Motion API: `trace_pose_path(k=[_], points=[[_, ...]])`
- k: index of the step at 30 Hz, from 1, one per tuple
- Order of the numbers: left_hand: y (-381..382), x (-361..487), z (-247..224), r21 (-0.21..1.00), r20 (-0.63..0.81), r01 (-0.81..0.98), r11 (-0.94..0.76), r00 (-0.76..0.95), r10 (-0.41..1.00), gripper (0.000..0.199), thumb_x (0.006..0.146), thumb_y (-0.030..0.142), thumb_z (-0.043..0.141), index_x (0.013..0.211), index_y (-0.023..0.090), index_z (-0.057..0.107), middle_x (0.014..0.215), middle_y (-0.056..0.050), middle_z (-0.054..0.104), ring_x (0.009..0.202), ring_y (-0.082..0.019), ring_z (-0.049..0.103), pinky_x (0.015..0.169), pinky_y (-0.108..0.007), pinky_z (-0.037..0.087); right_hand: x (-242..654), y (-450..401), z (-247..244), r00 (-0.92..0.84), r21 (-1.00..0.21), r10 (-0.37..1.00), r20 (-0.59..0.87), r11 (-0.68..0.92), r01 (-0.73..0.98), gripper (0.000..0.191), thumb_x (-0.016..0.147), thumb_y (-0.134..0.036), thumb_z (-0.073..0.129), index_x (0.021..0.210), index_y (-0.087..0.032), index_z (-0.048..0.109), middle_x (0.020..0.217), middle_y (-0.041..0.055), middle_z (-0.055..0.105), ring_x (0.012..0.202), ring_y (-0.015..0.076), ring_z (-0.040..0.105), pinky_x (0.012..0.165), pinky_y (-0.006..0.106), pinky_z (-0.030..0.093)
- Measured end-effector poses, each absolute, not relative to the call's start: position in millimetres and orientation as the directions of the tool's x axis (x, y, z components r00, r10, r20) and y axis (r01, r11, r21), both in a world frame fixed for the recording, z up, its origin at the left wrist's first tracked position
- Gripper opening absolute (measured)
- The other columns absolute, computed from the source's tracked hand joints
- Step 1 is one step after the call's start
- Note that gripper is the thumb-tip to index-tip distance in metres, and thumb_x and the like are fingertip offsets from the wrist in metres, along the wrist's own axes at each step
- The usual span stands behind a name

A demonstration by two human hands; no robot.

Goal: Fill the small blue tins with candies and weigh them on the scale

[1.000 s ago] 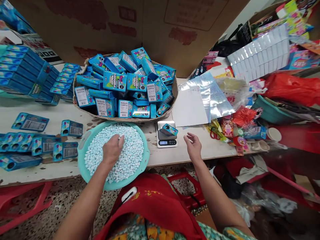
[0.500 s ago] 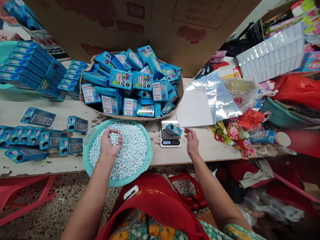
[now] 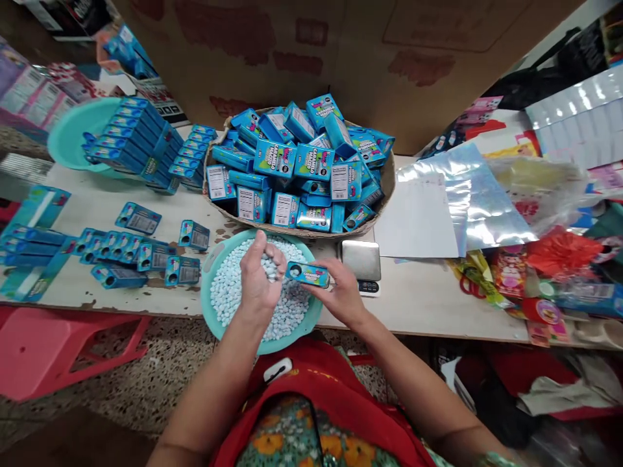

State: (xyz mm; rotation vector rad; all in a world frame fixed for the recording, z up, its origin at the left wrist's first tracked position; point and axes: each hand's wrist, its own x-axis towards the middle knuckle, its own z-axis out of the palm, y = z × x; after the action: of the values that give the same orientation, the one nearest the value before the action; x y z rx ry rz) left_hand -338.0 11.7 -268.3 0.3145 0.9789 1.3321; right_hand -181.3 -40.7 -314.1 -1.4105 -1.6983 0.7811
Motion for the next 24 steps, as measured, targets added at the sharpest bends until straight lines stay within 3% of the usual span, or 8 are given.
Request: trace_pose_path(k=[3,7,14,16,18,20,22,24], points=[[9.1,-332.6,-270.4,0.834,-0.271,-0.539,0.121,-0.207,0.940,0.035,0.079,0.039,0.065,0.059,0.018,0.046,0.055,0.003,0.046,0.050,-0.008,0.050,0.048,-0.022,0.041,-202.7,-38.6,-317.3,-0.127,-0.820,0.976,0.179,0.219,0.529,0.036,0.076,-0.042,0.071,0.105,-0.023,0.062,0.093,0.0064,0.064,0.088,0.0239,0.059,0.077,0.035,0.046],[7.4,-335.0,-280.0,0.882,-0.192,-0.471,0.023,-0.314,0.930,0.037,0.083,0.041,0.061,0.058,0.018,0.047,0.053,0.003,0.045,0.054,-0.010,0.053,0.056,-0.025,0.045,-208.0,-36.3,-322.4,-0.133,-0.804,0.973,0.191,0.233,0.547,0.035,0.076,-0.043,0.071,0.105,-0.023,0.062,0.091,0.0062,0.064,0.087,0.0240,0.059,0.076,0.034,0.045],[15.7,-338.6,-273.2,0.833,-0.285,-0.546,0.093,-0.279,0.917,0.043,0.079,0.051,0.063,0.059,0.018,0.043,0.053,0.004,0.038,0.042,-0.006,0.034,0.038,-0.021,0.023,-206.9,-33.3,-318.1,-0.109,-0.845,0.982,0.154,0.188,0.501,0.036,0.075,-0.040,0.073,0.104,-0.022,0.063,0.094,0.0061,0.064,0.089,0.0231,0.059,0.077,0.034,0.046],[16.0,-346.0,-278.1,0.841,-0.304,-0.525,0.134,-0.252,0.919,0.045,0.080,0.056,0.057,0.061,0.019,0.041,0.053,0.005,0.036,0.041,-0.006,0.032,0.038,-0.021,0.022,-199.6,-36.3,-315.2,-0.067,-0.887,0.990,0.125,0.142,0.440,0.036,0.073,-0.039,0.074,0.103,-0.022,0.063,0.094,0.0051,0.064,0.089,0.0220,0.061,0.077,0.033,0.047],[14.3,-359.4,-290.6,0.924,-0.268,-0.338,0.179,-0.240,0.933,0.043,0.082,0.056,0.054,0.062,0.019,0.044,0.055,0.003,0.042,0.045,-0.008,0.038,0.040,-0.021,0.028,-184.2,-42.5,-313.7,-0.006,-0.926,0.997,0.074,0.071,0.370,0.037,0.072,-0.039,0.075,0.103,-0.023,0.063,0.097,0.0041,0.065,0.089,0.0211,0.062,0.079,0.033,0.049],[13.7,-376.8,-307.1,0.982,-0.167,0.054,0.180,-0.188,0.968,0.035,0.077,0.051,0.061,0.066,0.019,0.054,0.068,-0.002,0.057,0.064,-0.014,0.054,0.053,-0.024,0.042,-160.5,-50.6,-318.3,0.101,-0.947,0.995,0.014,-0.019,0.321,0.039,0.071,-0.041,0.075,0.103,-0.023,0.063,0.099,0.0039,0.066,0.088,0.0210,0.063,0.080,0.034,0.050],[18.7,-393.5,-321.0,0.895,-0.063,0.435,0.102,-0.102,0.993,0.024,0.073,0.044,0.068,0.079,0.021,0.064,0.092,-0.007,0.065,0.092,-0.022,0.059,0.074,-0.031,0.048,-131.3,-57.2,-332.7,0.262,-0.945,0.964,-0.036,-0.118,0.304,0.043,0.069,-0.044,0.076,0.104,-0.023,0.063,0.097,0.0044,0.067,0.084,0.0215,0.064,0.078,0.035,0.051],[32.8,-404.4,-327.1,0.780,0.033,0.625,0.031,-0.091,0.995,0.026,0.076,0.041,0.065,0.094,0.021,0.065,0.104,-0.008,0.064,0.104,-0.025,0.057,0.085,-0.036,0.046,-101.6,-59.4,-356.1,0.429,-0.929,0.902,-0.051,-0.201,0.311,0.047,0.067,-0.048,0.075,0.104,-0.021,0.062,0.093,0.0050,0.068,0.082,0.0225,0.063,0.077,0.037,0.051]])
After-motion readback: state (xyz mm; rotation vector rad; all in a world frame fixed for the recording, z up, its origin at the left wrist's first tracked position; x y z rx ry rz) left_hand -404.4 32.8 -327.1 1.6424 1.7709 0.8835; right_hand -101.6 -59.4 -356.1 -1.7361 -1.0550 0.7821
